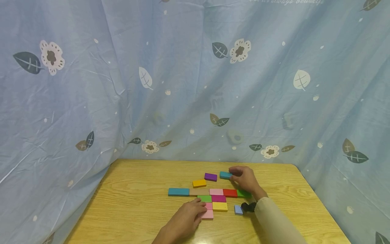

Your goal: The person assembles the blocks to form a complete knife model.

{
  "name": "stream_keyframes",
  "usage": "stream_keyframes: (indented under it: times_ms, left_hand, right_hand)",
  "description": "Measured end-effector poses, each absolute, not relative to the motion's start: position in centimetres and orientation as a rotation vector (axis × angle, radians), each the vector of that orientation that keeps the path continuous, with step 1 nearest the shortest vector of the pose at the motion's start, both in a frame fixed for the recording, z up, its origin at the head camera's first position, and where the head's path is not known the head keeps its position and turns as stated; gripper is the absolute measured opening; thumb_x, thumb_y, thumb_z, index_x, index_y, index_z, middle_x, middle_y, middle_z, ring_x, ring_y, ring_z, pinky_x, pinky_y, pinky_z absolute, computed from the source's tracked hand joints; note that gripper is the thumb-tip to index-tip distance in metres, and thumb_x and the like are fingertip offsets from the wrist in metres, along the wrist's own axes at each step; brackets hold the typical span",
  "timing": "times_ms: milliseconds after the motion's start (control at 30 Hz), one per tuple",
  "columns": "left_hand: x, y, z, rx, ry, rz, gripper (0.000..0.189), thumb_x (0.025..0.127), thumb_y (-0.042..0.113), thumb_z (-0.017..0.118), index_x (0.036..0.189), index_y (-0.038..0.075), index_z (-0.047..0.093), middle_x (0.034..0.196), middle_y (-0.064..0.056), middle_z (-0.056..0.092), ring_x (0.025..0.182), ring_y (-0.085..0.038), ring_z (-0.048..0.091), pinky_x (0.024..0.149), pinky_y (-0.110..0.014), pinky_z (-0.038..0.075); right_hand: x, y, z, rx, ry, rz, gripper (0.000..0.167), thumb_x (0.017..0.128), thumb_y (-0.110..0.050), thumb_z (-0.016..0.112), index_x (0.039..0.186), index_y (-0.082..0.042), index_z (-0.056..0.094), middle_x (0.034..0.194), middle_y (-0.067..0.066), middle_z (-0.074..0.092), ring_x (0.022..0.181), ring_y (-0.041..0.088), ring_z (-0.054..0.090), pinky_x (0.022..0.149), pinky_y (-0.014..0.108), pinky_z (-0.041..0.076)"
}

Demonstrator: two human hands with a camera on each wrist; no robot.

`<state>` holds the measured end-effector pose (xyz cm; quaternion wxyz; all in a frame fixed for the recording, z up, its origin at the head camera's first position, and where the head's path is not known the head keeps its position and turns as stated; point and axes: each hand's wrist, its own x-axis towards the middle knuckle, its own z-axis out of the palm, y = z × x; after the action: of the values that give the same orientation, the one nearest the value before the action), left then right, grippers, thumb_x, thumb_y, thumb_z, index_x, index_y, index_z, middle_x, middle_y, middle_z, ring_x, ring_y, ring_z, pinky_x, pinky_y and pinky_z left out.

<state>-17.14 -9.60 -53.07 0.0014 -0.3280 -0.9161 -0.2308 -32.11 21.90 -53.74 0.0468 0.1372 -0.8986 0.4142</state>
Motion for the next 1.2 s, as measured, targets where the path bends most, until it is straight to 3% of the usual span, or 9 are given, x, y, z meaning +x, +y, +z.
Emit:
stream_keyframes:
  times_ms: [200,467,767,1067,1200]
  left_hand:
    - [-17.1,-9.6,-53.1,-1.022,-2.869,-0.742,0.027,0.104,0.011,0.073,0.130,0.013,0.081,0.141,0.001,0.075,0.142,-0.028,0.065,0.117,-0.042,0.057]
    - [-16.8,-9.7,-53.3,-0.999,-2.854,-0.793,0.027,0.103,0.008,0.074,0.129,0.011,0.081,0.141,-0.002,0.076,0.141,-0.030,0.066,0.118,-0.045,0.057]
    - [-17.0,-9.6,-53.4,-0.988,-2.831,-0.819,0.026,0.103,0.007,0.073,0.128,0.012,0.081,0.141,-0.002,0.075,0.142,-0.031,0.066,0.118,-0.049,0.056]
    - [-16.9,-9.7,-53.4,-0.987,-2.842,-0.799,0.028,0.103,0.007,0.073,0.129,0.011,0.081,0.143,-0.002,0.075,0.143,-0.030,0.065,0.120,-0.047,0.055]
    - [-16.9,-9.7,-53.4,-0.983,-2.840,-0.804,0.027,0.103,0.006,0.073,0.129,0.012,0.081,0.142,-0.001,0.075,0.142,-0.030,0.065,0.119,-0.048,0.055]
  right_hand:
    - [-29.2,22.6,-52.8,0.373,-2.615,1.309,0.033,0.095,-0.008,0.085,0.127,-0.002,0.080,0.121,0.012,0.083,0.111,0.032,0.081,0.093,0.030,0.067]
    - [-22.5,22.8,-52.3,0.231,-2.534,1.401,0.033,0.095,-0.006,0.084,0.128,-0.004,0.080,0.123,0.011,0.082,0.113,0.028,0.080,0.093,0.015,0.061]
    - [-17.1,24.1,-52.3,0.109,-2.545,1.465,0.032,0.092,-0.003,0.086,0.124,-0.008,0.082,0.121,0.010,0.083,0.105,0.006,0.079,0.088,0.016,0.063]
    - [-14.7,24.9,-52.4,-0.008,-2.602,1.522,0.032,0.093,-0.011,0.087,0.125,-0.010,0.082,0.124,0.009,0.082,0.108,0.009,0.080,0.087,0.018,0.065]
    - [-14.7,24.6,-52.3,0.071,-2.624,1.513,0.030,0.093,-0.010,0.087,0.123,-0.010,0.083,0.120,0.006,0.083,0.107,0.007,0.079,0.089,0.018,0.064]
